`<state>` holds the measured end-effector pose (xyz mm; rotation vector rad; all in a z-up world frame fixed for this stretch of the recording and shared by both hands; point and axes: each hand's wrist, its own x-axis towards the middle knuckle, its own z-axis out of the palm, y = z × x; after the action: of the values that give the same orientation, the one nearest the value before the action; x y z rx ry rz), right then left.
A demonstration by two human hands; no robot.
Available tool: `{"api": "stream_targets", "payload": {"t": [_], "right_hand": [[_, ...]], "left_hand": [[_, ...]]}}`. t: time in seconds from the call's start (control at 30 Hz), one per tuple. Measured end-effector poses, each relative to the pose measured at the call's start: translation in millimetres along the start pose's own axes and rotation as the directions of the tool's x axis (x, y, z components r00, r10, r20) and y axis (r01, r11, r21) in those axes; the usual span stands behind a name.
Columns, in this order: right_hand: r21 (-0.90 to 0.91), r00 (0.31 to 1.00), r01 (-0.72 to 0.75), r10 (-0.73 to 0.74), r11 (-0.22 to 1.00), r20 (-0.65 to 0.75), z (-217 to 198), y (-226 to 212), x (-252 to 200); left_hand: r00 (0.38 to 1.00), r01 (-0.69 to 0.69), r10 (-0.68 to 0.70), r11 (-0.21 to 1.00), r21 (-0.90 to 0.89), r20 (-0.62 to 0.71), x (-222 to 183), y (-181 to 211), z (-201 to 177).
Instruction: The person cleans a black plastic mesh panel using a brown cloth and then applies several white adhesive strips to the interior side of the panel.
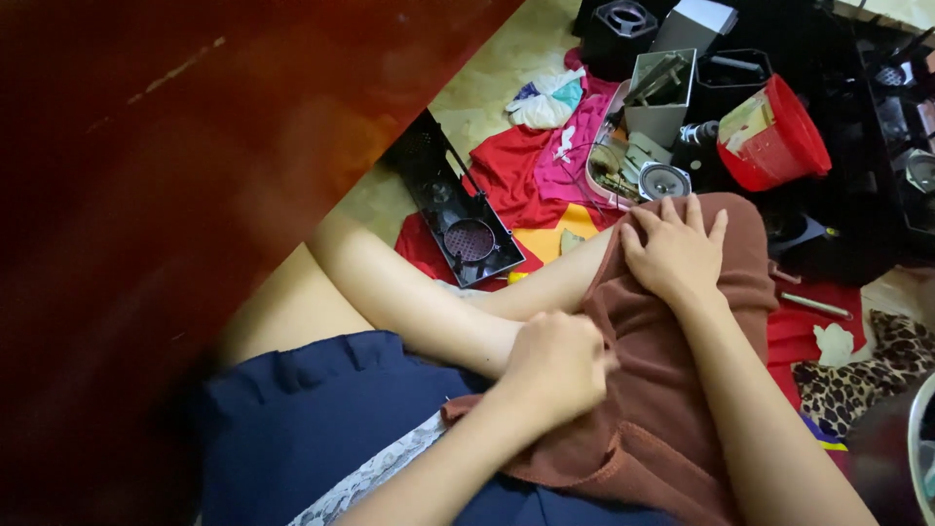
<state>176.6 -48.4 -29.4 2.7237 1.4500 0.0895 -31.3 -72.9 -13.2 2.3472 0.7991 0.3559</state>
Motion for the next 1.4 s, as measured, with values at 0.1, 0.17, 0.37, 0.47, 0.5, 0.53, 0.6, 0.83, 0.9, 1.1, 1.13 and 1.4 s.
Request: {"api": "stream_targets", "payload": {"t": [0.1, 0.17, 0.37, 0.47, 0.5, 0.53, 0.6, 0.83, 0.9, 1.1, 1.13, 1.4], "right_hand": [[0.010, 0.998, 0.027, -0.027, 1.000, -0.061, 0.8, 0.8, -3.5], [-0.011, 0.998, 0.035, -0.035, 0.999, -0.059, 5.3, 4.9, -4.7], [-0.013, 0.998, 0.010, -0.011, 1.000, -0.065, -11.9, -12.6, -9.7], [-0.033, 0.997, 0.007, -0.009, 0.999, -0.070, -17.6, -17.7, -12.6], [-0.037, 0.996, 0.009, -0.012, 0.999, -0.084, -17.9, -16.8, -13.6], [-0.039, 0.996, -0.001, -0.002, 0.999, -0.086, -16.0, -13.0, -14.8], [-0.096, 0.996, 0.010, -0.019, 0.995, -0.091, -12.0, -10.2, -15.2], [0.208, 0.870, 0.390, -0.285, 0.897, -0.401, -57.5, -45.5, -20.8], [0.495, 0.914, 0.367, -0.404, 0.788, -0.034, -61.5, -70.0, -21.1], [0.095, 0.881, 0.139, -0.167, 0.986, 0.443, 36.8, -96.5, 18.0], [0.098, 0.883, 0.131, -0.161, 0.987, 0.441, 21.0, -95.3, 12.0], [-0.149, 0.898, 0.251, -0.173, 0.956, 0.405, -52.0, -102.4, -13.1]], "left_hand": [[0.984, 0.135, -0.162, 0.952, -0.273, -0.079, 3.6, -12.8, -29.1], [0.975, 0.218, -0.223, 0.960, -0.177, -0.010, 14.1, -32.0, -32.9], [0.958, 0.210, -0.181, 0.971, -0.115, 0.222, -2.1, -13.5, -51.2], [0.980, 0.152, -0.155, 0.988, 0.030, 0.123, 7.1, -23.3, -29.7], [0.973, 0.214, -0.217, 0.976, 0.046, 0.079, 11.4, -25.9, -24.4], [0.975, 0.204, -0.208, 0.978, 0.046, 0.084, 17.4, -37.7, -26.5], [0.960, 0.278, -0.273, 0.931, 0.238, -0.056, 28.0, -63.1, -32.5], [0.970, 0.230, -0.216, 0.964, 0.132, -0.108, 63.2, -103.9, -26.8], [0.980, 0.189, -0.194, 0.979, 0.075, 0.054, 59.9, -85.2, -31.9], [0.942, 0.250, -0.296, 0.934, 0.257, 0.160, 70.2, -86.9, -14.2], [0.943, 0.242, -0.290, 0.934, 0.261, 0.163, 69.6, -84.8, -15.5], [0.987, 0.147, -0.155, 0.977, 0.151, 0.045, 54.2, -71.1, -40.1]]}}
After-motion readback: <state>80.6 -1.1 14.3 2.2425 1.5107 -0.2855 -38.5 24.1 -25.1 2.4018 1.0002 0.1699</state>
